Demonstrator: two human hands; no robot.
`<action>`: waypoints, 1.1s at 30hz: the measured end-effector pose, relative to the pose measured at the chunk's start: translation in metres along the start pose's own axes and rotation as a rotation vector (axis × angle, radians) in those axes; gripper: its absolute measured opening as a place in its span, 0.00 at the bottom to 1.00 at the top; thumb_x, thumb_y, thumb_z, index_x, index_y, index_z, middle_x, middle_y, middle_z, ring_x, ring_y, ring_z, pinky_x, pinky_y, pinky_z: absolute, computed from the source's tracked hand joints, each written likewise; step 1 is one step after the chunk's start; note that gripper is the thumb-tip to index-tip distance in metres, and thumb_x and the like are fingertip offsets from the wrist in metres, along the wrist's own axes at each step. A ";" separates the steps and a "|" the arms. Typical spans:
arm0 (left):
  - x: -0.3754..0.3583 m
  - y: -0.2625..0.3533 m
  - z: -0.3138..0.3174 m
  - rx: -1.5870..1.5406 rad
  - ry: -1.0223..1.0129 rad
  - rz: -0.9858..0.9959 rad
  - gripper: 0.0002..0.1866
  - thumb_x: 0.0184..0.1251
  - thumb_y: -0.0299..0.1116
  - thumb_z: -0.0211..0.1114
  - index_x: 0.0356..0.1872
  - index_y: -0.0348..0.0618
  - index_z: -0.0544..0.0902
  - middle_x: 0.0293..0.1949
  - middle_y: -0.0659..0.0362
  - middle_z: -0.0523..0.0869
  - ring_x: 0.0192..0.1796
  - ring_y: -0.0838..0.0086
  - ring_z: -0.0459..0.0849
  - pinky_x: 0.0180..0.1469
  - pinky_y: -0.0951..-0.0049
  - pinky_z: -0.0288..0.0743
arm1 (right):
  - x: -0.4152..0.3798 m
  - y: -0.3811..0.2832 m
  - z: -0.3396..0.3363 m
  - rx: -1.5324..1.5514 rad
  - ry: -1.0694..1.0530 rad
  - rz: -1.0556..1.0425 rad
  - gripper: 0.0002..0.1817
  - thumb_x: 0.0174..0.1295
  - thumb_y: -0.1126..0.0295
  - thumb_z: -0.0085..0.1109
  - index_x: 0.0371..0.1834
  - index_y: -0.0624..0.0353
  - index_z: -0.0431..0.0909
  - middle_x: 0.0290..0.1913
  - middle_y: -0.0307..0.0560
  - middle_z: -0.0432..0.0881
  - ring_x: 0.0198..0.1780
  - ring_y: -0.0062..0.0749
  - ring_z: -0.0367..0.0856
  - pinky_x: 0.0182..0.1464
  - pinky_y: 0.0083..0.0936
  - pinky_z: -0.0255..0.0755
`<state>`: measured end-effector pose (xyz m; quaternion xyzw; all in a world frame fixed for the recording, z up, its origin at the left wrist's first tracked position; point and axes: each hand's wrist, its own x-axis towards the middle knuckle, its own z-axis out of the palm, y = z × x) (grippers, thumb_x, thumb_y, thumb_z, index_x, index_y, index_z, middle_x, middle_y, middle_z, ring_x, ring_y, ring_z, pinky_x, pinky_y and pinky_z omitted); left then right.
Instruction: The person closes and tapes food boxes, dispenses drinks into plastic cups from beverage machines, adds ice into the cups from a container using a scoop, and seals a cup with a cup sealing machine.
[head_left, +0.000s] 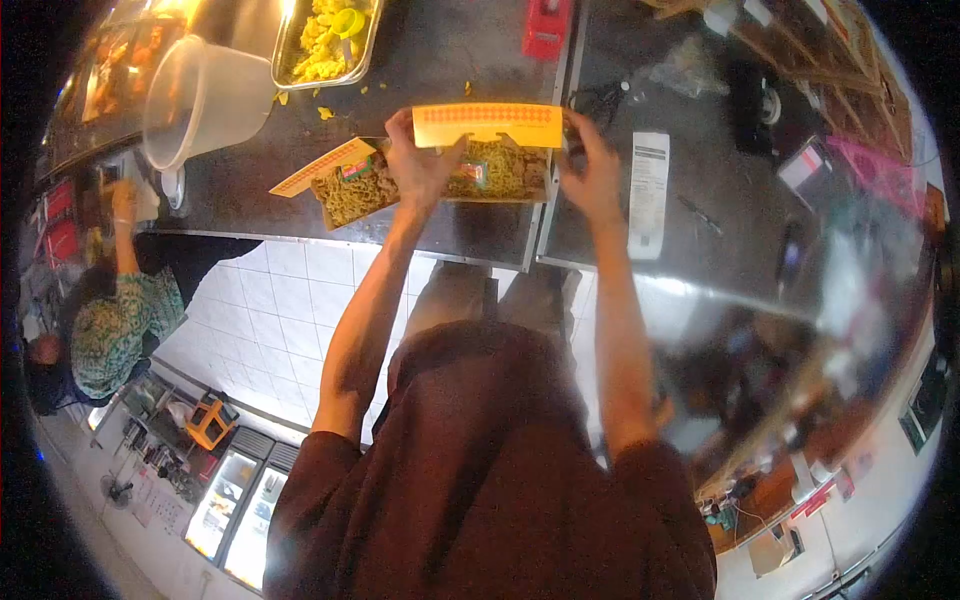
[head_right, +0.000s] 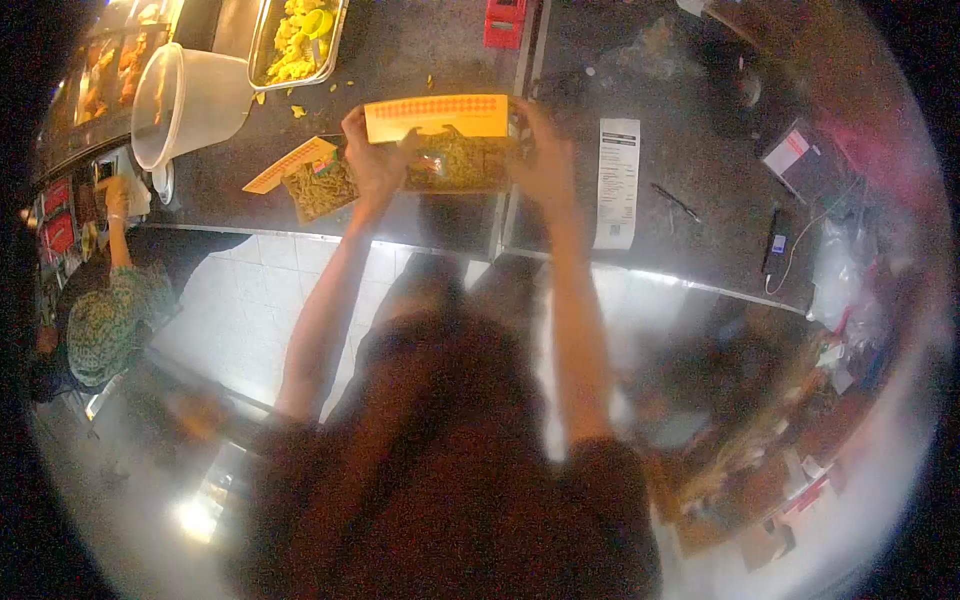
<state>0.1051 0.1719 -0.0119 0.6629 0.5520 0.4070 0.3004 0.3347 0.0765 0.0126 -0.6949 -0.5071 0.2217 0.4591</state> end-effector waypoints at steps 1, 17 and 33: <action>0.002 -0.002 -0.005 0.001 -0.003 -0.003 0.34 0.54 0.28 0.78 0.61 0.35 0.70 0.47 0.49 0.87 0.48 0.65 0.88 0.51 0.69 0.82 | 0.002 0.007 -0.011 -0.030 -0.076 0.019 0.34 0.53 0.84 0.63 0.67 0.53 0.72 0.56 0.51 0.85 0.54 0.41 0.86 0.52 0.32 0.80; -0.056 -0.033 -0.063 0.287 -0.474 0.282 0.34 0.53 0.16 0.69 0.64 0.51 0.78 0.64 0.51 0.80 0.62 0.53 0.81 0.63 0.59 0.76 | -0.127 0.075 0.027 -0.367 -0.029 0.139 0.23 0.58 0.84 0.61 0.57 0.53 0.81 0.55 0.47 0.80 0.54 0.36 0.81 0.50 0.27 0.78; -0.040 0.011 -0.073 -0.567 -0.564 -0.724 0.29 0.70 0.21 0.56 0.73 0.45 0.70 0.54 0.57 0.86 0.45 0.73 0.88 0.46 0.76 0.82 | -0.078 0.044 0.020 0.920 0.124 0.902 0.24 0.68 0.59 0.63 0.63 0.57 0.76 0.45 0.47 0.81 0.45 0.33 0.81 0.41 0.32 0.83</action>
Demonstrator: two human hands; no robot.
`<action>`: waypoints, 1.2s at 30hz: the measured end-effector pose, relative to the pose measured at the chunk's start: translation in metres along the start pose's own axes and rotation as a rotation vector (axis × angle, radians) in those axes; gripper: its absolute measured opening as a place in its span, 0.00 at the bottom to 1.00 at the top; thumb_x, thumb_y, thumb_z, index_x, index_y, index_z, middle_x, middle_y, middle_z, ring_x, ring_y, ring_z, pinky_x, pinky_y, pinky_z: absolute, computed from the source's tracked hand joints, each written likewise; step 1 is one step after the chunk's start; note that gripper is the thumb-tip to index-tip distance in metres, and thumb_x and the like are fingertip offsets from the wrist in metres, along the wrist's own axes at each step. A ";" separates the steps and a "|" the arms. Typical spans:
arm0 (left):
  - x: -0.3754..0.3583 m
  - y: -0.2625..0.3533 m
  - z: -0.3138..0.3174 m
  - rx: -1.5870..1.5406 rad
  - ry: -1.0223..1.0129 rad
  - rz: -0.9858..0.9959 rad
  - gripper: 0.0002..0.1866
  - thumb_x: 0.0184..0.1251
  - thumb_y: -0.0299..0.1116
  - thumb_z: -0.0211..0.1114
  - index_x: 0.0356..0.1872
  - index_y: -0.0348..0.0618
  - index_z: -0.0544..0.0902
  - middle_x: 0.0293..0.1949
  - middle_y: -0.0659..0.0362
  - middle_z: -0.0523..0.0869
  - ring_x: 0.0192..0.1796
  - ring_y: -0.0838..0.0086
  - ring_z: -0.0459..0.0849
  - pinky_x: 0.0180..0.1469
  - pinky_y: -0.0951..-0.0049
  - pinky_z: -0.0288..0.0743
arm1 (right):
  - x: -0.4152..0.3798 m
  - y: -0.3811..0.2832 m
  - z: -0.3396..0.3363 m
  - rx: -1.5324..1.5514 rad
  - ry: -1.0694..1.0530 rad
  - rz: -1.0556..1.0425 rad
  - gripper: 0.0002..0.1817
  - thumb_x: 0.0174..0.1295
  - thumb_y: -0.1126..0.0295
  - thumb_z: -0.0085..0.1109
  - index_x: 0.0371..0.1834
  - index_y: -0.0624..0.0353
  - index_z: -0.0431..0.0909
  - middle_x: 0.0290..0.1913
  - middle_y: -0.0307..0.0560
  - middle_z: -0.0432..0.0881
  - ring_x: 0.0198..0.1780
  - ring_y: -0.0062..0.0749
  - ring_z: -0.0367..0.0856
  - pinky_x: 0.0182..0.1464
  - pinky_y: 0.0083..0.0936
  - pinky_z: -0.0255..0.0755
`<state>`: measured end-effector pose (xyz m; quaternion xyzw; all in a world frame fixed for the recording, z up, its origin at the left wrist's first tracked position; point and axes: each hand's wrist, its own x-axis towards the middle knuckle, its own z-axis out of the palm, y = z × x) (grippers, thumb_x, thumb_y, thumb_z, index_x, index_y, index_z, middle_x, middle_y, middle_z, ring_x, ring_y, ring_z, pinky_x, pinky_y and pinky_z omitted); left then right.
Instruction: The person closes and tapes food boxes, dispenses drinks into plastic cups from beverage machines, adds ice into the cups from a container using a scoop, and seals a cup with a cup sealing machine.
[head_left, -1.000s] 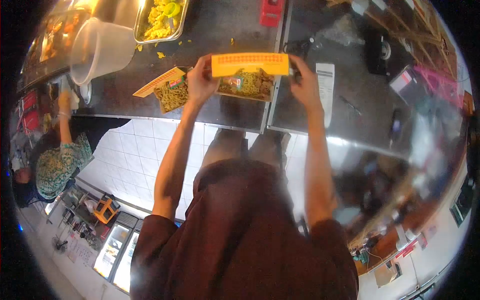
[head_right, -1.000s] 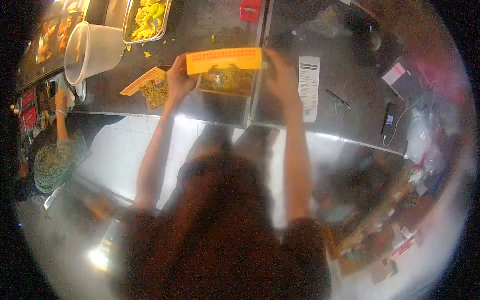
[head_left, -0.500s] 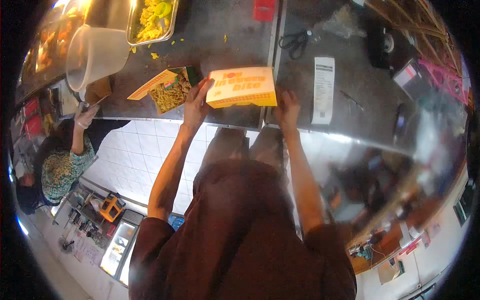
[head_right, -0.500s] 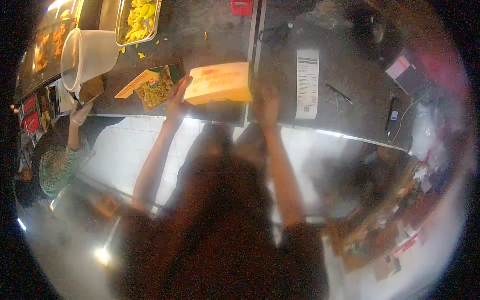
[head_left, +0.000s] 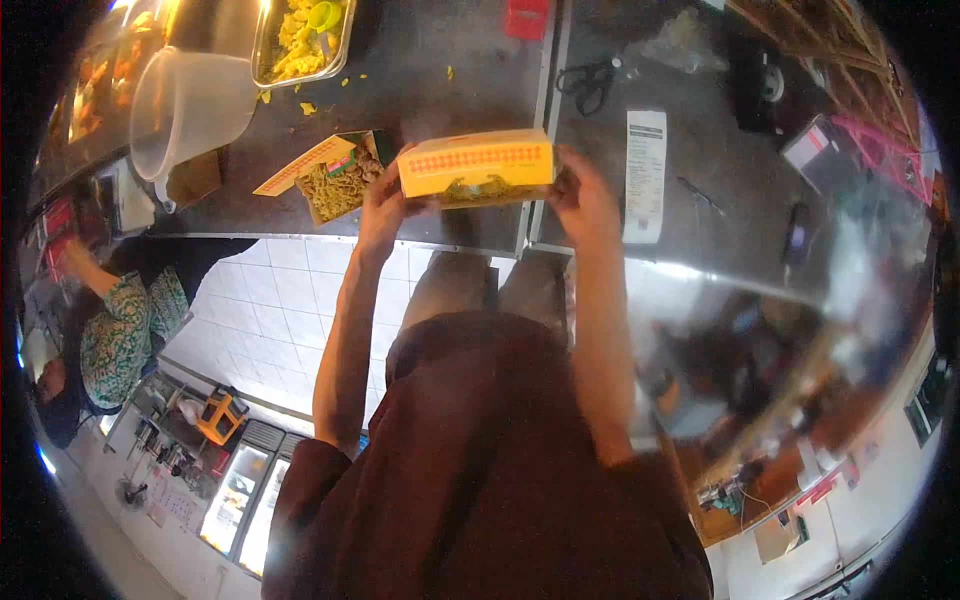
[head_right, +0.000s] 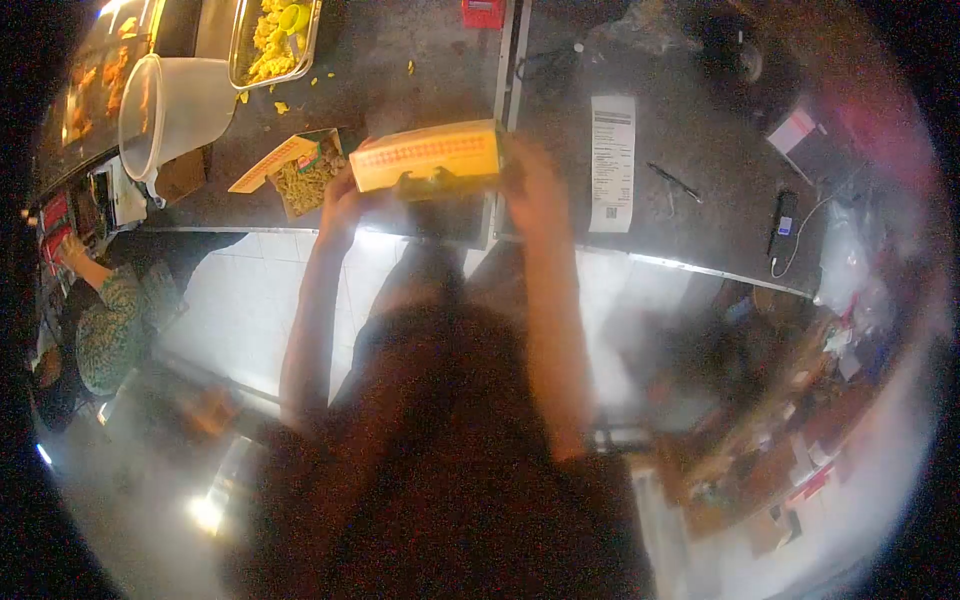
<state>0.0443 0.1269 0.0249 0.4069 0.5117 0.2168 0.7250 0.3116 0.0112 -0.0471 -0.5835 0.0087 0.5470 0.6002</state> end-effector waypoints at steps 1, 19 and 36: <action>0.002 -0.007 -0.003 -0.002 0.001 -0.003 0.29 0.70 0.21 0.56 0.73 0.45 0.70 0.54 0.57 0.86 0.45 0.73 0.88 0.46 0.76 0.82 | -0.003 -0.012 0.006 -0.098 -0.027 -0.057 0.23 0.66 0.60 0.65 0.62 0.56 0.77 0.45 0.46 0.81 0.45 0.32 0.82 0.40 0.30 0.84; -0.005 -0.036 0.017 0.189 0.311 0.068 0.46 0.57 0.30 0.72 0.76 0.37 0.57 0.59 0.46 0.80 0.51 0.67 0.84 0.53 0.68 0.77 | -0.022 0.030 -0.028 -0.211 0.052 -0.129 0.30 0.56 0.67 0.73 0.62 0.62 0.74 0.45 0.43 0.85 0.46 0.26 0.82 0.47 0.22 0.72; -0.013 -0.068 0.019 -0.381 0.259 -0.168 0.24 0.73 0.33 0.61 0.66 0.31 0.72 0.54 0.53 0.84 0.54 0.70 0.82 0.60 0.71 0.73 | -0.028 0.037 -0.020 -0.530 0.066 0.024 0.39 0.60 0.49 0.69 0.65 0.70 0.74 0.60 0.67 0.79 0.59 0.49 0.79 0.63 0.43 0.70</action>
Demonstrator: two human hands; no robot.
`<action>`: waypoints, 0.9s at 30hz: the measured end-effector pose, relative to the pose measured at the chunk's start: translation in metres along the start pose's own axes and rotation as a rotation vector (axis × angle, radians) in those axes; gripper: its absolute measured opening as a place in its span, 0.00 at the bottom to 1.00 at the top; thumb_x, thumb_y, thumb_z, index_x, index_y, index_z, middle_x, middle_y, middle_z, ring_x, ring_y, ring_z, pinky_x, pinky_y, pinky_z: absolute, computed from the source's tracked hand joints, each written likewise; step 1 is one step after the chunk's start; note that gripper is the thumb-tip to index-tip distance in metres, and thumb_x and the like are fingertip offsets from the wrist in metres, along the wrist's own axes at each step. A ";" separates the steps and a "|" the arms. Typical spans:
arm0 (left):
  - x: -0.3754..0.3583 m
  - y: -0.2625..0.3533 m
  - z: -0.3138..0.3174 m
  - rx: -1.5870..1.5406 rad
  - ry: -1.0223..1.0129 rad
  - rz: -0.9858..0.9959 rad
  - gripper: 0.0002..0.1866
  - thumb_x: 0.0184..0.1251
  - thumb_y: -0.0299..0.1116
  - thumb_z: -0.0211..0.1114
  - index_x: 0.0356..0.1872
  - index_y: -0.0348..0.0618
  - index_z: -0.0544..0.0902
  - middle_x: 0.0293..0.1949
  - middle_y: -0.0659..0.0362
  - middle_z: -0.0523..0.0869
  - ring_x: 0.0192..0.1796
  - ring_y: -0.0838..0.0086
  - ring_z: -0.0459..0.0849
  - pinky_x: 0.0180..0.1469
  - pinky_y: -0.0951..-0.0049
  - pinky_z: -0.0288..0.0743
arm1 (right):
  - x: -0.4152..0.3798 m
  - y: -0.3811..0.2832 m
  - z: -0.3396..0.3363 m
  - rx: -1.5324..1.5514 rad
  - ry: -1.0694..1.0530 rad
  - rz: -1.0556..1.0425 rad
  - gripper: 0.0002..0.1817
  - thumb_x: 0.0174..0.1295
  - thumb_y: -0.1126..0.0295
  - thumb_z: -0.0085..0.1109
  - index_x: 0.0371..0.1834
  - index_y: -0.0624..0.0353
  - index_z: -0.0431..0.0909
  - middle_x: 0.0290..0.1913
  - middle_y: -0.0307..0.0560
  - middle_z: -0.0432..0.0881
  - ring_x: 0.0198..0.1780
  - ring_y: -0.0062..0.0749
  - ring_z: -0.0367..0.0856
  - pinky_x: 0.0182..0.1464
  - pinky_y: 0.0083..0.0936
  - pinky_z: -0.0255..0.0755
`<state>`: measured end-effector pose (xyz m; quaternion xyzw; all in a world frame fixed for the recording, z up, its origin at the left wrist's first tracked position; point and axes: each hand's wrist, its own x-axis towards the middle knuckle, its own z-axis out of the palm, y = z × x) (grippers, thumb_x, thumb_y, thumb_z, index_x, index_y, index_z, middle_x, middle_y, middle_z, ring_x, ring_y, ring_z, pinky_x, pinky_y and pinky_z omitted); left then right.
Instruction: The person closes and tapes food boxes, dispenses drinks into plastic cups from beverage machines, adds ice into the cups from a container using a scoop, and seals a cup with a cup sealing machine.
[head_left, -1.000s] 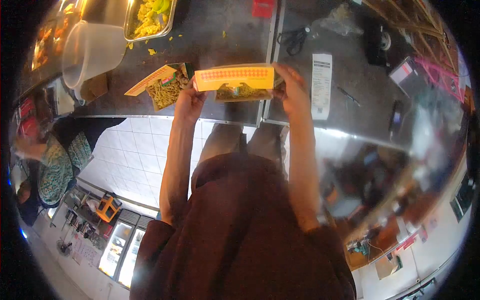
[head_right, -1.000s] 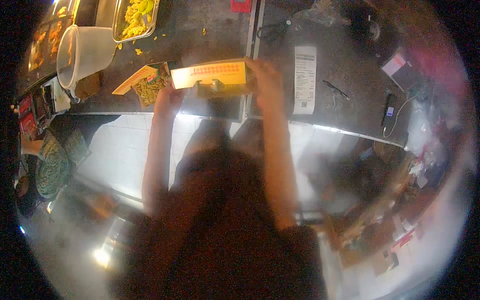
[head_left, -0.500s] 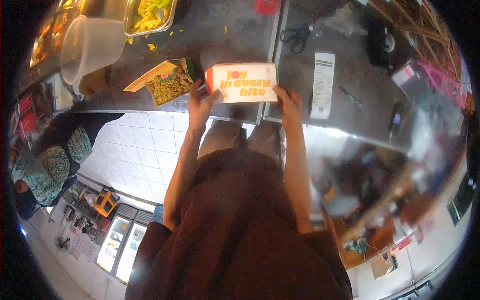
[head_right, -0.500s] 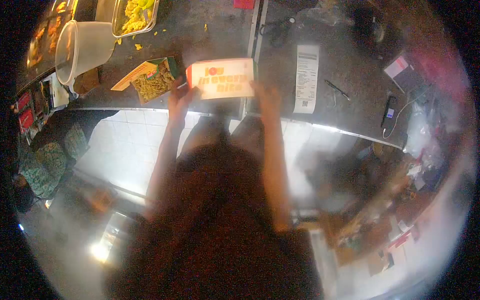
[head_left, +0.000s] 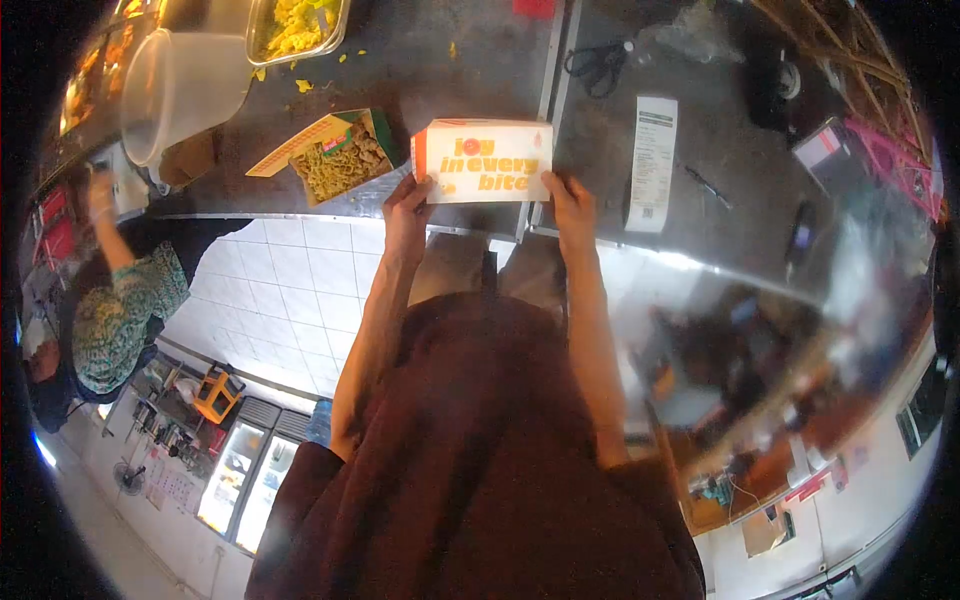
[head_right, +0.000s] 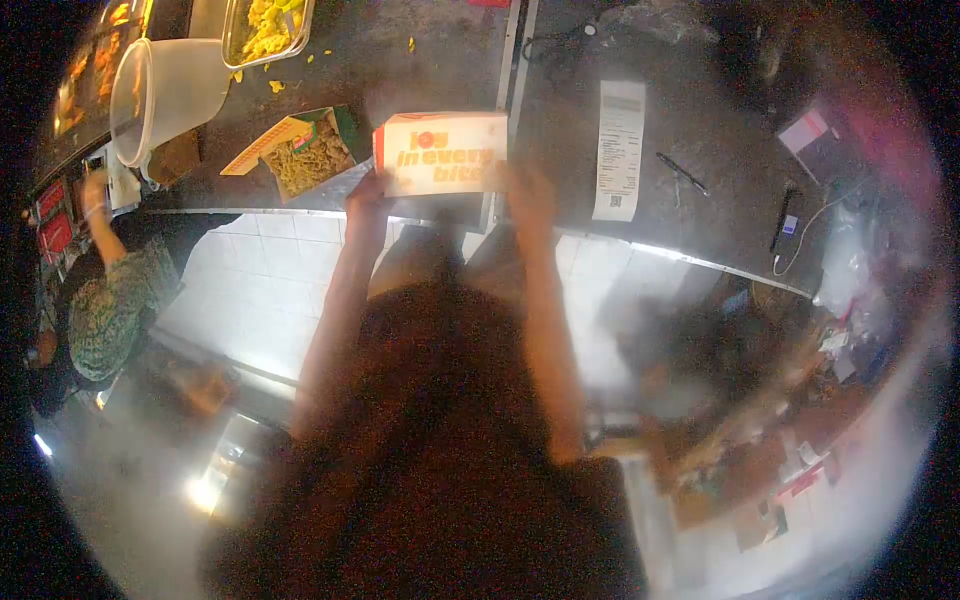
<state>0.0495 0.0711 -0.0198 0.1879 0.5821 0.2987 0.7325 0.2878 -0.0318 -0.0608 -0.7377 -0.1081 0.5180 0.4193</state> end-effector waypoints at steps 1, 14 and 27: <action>0.000 -0.007 -0.001 0.000 0.003 0.000 0.24 0.73 0.33 0.61 0.66 0.31 0.72 0.54 0.53 0.84 0.54 0.70 0.82 0.60 0.71 0.73 | -0.004 -0.005 0.001 0.000 -0.003 0.002 0.39 0.60 0.49 0.69 0.65 0.70 0.74 0.60 0.67 0.79 0.59 0.49 0.79 0.63 0.43 0.70; 0.010 -0.013 0.032 0.597 0.217 0.447 0.27 0.75 0.44 0.61 0.62 0.30 0.72 0.52 0.48 0.81 0.54 0.67 0.79 0.57 0.67 0.73 | 0.011 -0.009 0.018 -0.621 0.092 -0.370 0.39 0.68 0.46 0.57 0.67 0.74 0.66 0.63 0.74 0.72 0.66 0.65 0.70 0.69 0.51 0.63; -0.017 0.013 0.041 0.056 -0.084 0.127 0.27 0.60 0.26 0.72 0.60 0.30 0.76 0.52 0.51 0.86 0.48 0.68 0.87 0.50 0.68 0.82 | 0.008 -0.107 -0.002 0.094 -0.301 -0.254 0.31 0.59 0.70 0.72 0.65 0.59 0.70 0.54 0.43 0.78 0.55 0.27 0.77 0.59 0.25 0.72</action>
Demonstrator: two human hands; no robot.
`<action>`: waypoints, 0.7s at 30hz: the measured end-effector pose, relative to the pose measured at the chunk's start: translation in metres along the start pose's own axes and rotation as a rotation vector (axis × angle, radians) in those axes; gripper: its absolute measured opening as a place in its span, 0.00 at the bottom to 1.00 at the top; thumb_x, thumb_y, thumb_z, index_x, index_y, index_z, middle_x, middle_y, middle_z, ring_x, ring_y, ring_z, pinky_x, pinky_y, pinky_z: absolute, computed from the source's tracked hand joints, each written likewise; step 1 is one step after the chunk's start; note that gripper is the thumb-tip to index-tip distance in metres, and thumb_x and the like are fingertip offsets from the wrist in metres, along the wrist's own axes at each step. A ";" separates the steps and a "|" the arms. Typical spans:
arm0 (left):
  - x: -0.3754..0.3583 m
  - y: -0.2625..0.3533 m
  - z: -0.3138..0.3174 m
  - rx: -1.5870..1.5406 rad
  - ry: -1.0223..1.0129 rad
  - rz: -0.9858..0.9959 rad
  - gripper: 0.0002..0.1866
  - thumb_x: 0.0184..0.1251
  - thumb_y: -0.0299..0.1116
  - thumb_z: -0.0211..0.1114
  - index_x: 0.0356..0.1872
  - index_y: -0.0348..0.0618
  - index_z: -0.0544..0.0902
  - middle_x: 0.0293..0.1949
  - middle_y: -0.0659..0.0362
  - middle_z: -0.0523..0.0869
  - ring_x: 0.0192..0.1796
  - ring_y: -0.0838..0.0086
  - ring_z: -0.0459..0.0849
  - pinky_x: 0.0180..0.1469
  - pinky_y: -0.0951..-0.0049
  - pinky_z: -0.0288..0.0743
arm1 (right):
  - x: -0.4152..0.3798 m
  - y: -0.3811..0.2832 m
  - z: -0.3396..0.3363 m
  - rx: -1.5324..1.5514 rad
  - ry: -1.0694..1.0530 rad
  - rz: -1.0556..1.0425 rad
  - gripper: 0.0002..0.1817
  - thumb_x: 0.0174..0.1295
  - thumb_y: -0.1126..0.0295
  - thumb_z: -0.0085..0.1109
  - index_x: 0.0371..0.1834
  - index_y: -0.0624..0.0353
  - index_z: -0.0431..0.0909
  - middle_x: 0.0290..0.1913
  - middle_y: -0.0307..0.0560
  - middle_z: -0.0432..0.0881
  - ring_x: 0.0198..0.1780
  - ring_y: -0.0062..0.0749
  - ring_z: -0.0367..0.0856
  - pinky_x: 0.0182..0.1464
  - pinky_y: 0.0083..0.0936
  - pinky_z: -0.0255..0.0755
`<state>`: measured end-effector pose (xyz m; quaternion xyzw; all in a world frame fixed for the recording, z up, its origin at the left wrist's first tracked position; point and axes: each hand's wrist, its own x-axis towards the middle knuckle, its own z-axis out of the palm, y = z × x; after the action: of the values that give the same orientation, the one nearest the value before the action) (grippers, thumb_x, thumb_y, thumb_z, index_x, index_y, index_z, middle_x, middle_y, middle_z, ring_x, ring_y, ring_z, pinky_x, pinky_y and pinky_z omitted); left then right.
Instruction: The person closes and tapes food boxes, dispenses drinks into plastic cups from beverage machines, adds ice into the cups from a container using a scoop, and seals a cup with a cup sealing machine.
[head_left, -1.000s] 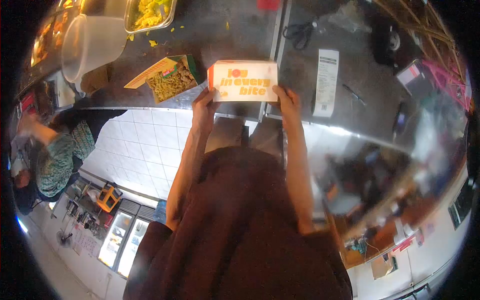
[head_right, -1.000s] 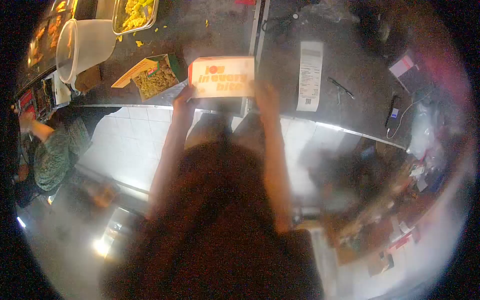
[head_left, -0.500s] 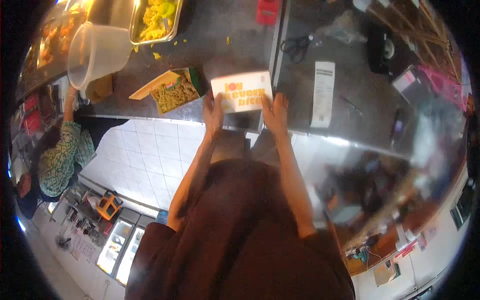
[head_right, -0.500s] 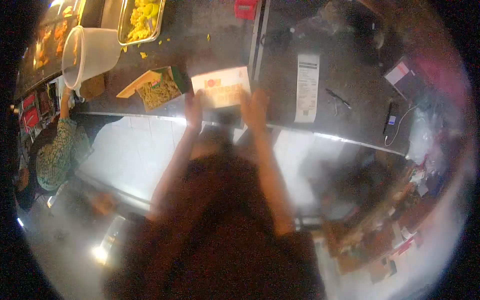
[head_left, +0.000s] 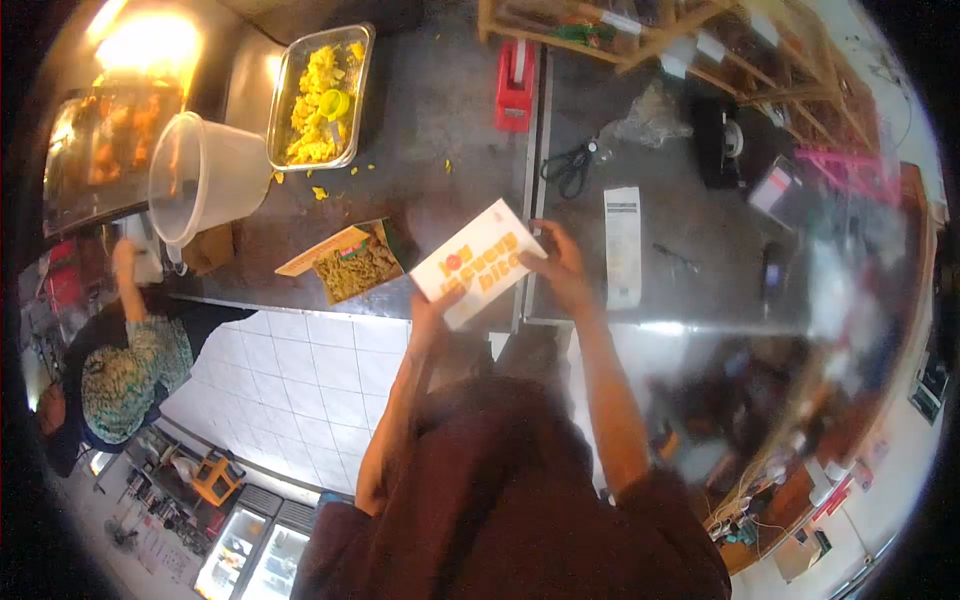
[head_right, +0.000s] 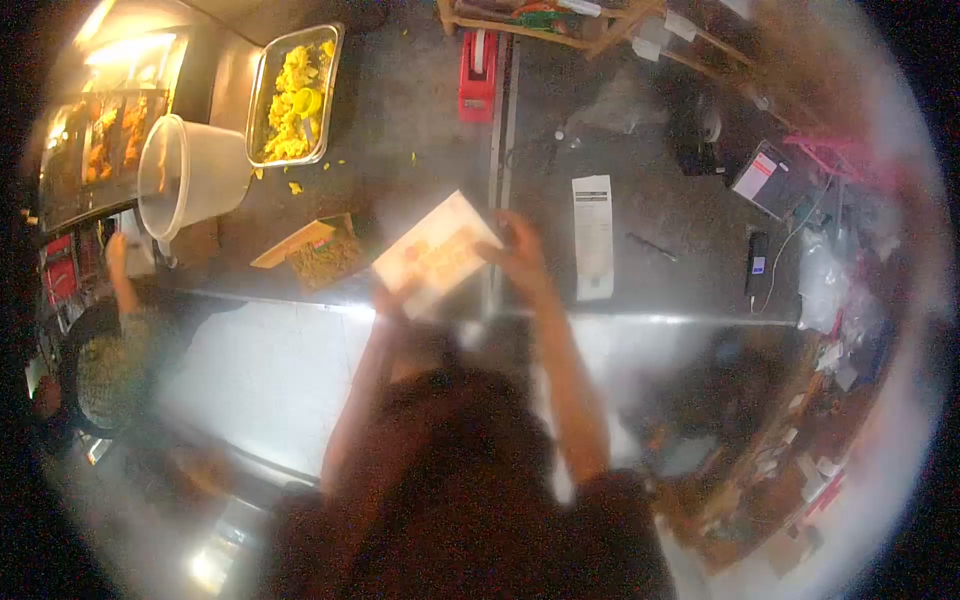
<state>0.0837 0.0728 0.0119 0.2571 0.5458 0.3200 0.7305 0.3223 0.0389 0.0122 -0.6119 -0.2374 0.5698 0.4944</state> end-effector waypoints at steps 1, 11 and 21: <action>-0.007 0.011 -0.001 0.030 0.050 0.016 0.28 0.57 0.24 0.73 0.59 0.28 0.77 0.51 0.51 0.86 0.47 0.67 0.88 0.50 0.68 0.82 | 0.008 -0.003 -0.004 -0.199 -0.086 -0.050 0.32 0.59 0.68 0.73 0.66 0.58 0.71 0.53 0.42 0.78 0.55 0.27 0.77 0.58 0.24 0.73; -0.077 0.069 -0.033 -0.151 0.245 0.058 0.36 0.56 0.27 0.69 0.68 0.32 0.68 0.61 0.49 0.80 0.59 0.62 0.82 0.60 0.65 0.77 | 0.235 -0.095 -0.003 -0.786 0.484 0.032 0.27 0.57 0.43 0.69 0.38 0.59 0.89 0.36 0.50 0.89 0.42 0.35 0.88 0.45 0.32 0.77; -0.085 0.064 -0.064 -0.133 0.366 0.061 0.35 0.57 0.30 0.70 0.67 0.32 0.70 0.57 0.51 0.82 0.55 0.63 0.85 0.54 0.63 0.81 | 0.251 -0.087 0.012 -0.484 0.436 0.047 0.21 0.58 0.54 0.72 0.37 0.65 0.89 0.31 0.48 0.90 0.31 0.29 0.88 0.40 0.25 0.80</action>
<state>-0.0072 0.0534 0.0945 0.1623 0.6392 0.4189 0.6242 0.3945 0.2921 -0.0258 -0.8247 -0.2403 0.3635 0.3606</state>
